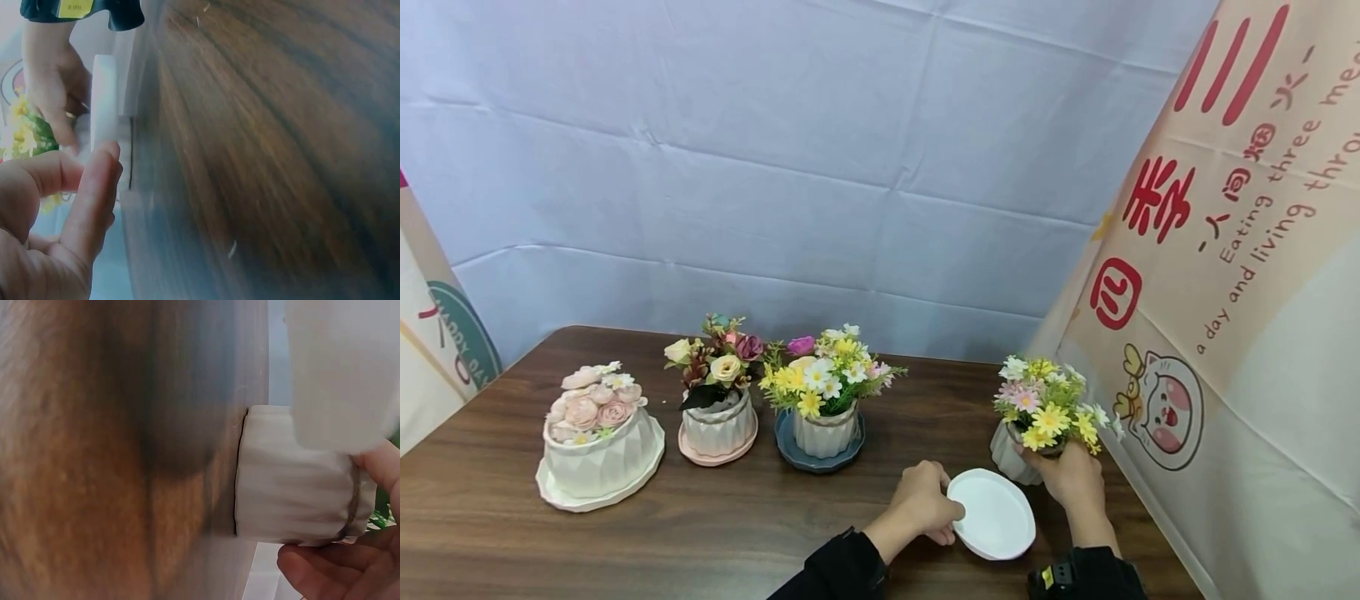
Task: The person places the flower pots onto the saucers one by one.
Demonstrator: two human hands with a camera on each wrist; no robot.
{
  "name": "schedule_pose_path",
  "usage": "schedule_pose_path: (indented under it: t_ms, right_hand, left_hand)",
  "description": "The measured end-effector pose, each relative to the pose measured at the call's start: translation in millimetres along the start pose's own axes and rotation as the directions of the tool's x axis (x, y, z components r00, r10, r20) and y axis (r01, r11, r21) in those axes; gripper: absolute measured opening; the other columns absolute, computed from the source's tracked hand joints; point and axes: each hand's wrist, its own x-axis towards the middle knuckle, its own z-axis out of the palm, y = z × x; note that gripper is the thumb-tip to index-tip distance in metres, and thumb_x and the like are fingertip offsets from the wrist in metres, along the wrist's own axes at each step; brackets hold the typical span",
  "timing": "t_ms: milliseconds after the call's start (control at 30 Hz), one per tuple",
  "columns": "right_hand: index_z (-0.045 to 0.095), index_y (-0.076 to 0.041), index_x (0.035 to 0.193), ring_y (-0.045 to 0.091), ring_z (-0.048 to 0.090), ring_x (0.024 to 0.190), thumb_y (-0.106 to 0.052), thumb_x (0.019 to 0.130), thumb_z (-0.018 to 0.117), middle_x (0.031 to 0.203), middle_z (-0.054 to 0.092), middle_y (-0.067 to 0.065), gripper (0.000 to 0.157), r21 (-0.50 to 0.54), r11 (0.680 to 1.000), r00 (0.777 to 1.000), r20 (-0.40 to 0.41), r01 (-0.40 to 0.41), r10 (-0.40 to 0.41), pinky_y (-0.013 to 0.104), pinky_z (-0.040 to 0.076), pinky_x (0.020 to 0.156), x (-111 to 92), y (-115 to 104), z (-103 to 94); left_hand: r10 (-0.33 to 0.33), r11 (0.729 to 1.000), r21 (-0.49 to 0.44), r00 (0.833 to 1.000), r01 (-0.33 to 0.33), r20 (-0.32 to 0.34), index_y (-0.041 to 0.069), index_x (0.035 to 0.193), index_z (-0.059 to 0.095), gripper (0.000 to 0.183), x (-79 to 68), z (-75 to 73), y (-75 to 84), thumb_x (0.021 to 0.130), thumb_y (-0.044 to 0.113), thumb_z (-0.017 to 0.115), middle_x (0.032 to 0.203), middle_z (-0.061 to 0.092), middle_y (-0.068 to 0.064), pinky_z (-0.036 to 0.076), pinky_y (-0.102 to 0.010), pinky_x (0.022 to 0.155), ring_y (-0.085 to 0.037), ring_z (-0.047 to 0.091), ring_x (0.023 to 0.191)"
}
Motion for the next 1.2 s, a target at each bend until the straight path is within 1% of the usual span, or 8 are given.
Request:
schedule_pose_path:
  t_ms: [167,267,400,533,633,700,933,1200]
  right_hand:
    - [0.023,0.020,0.134,0.058,0.028,0.117,-0.050,0.080,0.067,0.130,0.030,0.042,0.099,-0.007,1.000,1.000,-0.001,0.006,-0.006,0.066,0.024,0.093,0.3,-0.9,-0.6]
    - [0.023,0.019,0.135,0.059,0.028,0.117,-0.050,0.079,0.067,0.130,0.030,0.042,0.099,-0.009,1.000,1.000,-0.003,0.002,-0.002,0.067,0.024,0.093,0.4,-1.0,0.0]
    - [0.024,0.017,0.135,0.059,0.029,0.116,-0.050,0.079,0.067,0.129,0.032,0.042,0.097,-0.014,1.000,1.000,-0.005,-0.003,0.003,0.066,0.026,0.092,0.0,-0.6,0.8]
    - [0.023,0.017,0.135,0.060,0.028,0.115,-0.053,0.079,0.066,0.130,0.031,0.042,0.099,-0.009,1.000,1.000,0.002,-0.015,0.015,0.066,0.027,0.091,-0.1,-0.5,0.4]
    - [0.023,0.017,0.135,0.061,0.027,0.115,-0.054,0.079,0.065,0.129,0.031,0.042,0.100,-0.010,1.000,1.000,0.005,-0.021,0.021,0.066,0.027,0.092,-0.3,-0.2,0.2]
    - [0.024,0.017,0.135,0.062,0.028,0.114,-0.055,0.079,0.065,0.129,0.031,0.043,0.100,-0.013,1.000,1.000,0.007,-0.021,0.021,0.066,0.028,0.091,-0.6,0.1,0.1]
    - [0.023,0.017,0.135,0.063,0.028,0.113,-0.056,0.079,0.063,0.128,0.031,0.043,0.101,-0.013,1.000,1.000,0.018,-0.014,0.015,0.066,0.029,0.090,-1.7,1.3,-1.3]
    - [0.019,0.016,0.137,0.062,0.026,0.115,-0.059,0.079,0.061,0.131,0.027,0.043,0.104,-0.002,1.000,0.998,0.052,-0.021,0.021,0.066,0.028,0.091,-1.3,-0.3,-3.4]
  left_hand:
    - [-0.010,0.999,0.030,1.000,0.011,-0.018,0.002,0.069,0.051,0.021,3.0,-5.2,-2.0,0.070,-0.005,0.071,0.038,0.047,-0.003,0.045,-0.024,0.034,-0.016,0.053,0.032]
    - [-0.010,0.999,0.036,0.999,0.011,-0.034,-0.002,0.069,0.054,0.016,5.5,-8.4,-5.1,0.071,-0.004,0.070,0.037,0.047,-0.004,0.045,-0.024,0.034,-0.016,0.053,0.032]
    - [-0.002,0.999,0.051,0.997,0.006,-0.078,-0.005,0.069,0.057,0.012,9.7,-12.3,-10.7,0.070,-0.003,0.069,0.036,0.046,-0.002,0.044,-0.023,0.033,-0.014,0.052,0.031]
    - [0.009,0.998,0.058,0.993,-0.003,-0.118,-0.005,0.074,0.057,0.012,14.2,-17.7,-14.8,0.071,-0.003,0.068,0.036,0.046,-0.002,0.043,-0.023,0.032,-0.013,0.050,0.029]
    - [0.012,0.999,0.053,0.992,-0.005,-0.128,-0.005,0.081,0.057,0.014,17.3,-22.5,-16.9,0.072,-0.003,0.068,0.036,0.046,-0.002,0.044,-0.024,0.032,-0.013,0.050,0.030]
    - [0.010,0.999,0.050,0.991,-0.003,-0.132,-0.005,0.082,0.056,0.015,19.3,-25.5,-18.3,0.072,-0.003,0.067,0.036,0.046,-0.002,0.044,-0.024,0.033,-0.012,0.051,0.030]
    - [-0.003,0.999,0.038,0.989,0.009,-0.147,-0.004,0.079,0.055,0.012,23.6,-36.4,-21.2,0.075,-0.002,0.066,0.037,0.048,-0.003,0.046,-0.026,0.035,-0.013,0.052,0.031]
    - [-0.025,0.996,0.076,0.983,0.040,-0.182,-0.007,0.082,0.059,0.012,30.2,-46.1,-28.2,0.076,0.000,0.066,0.037,0.049,-0.003,0.044,-0.023,0.034,-0.014,0.053,0.032]
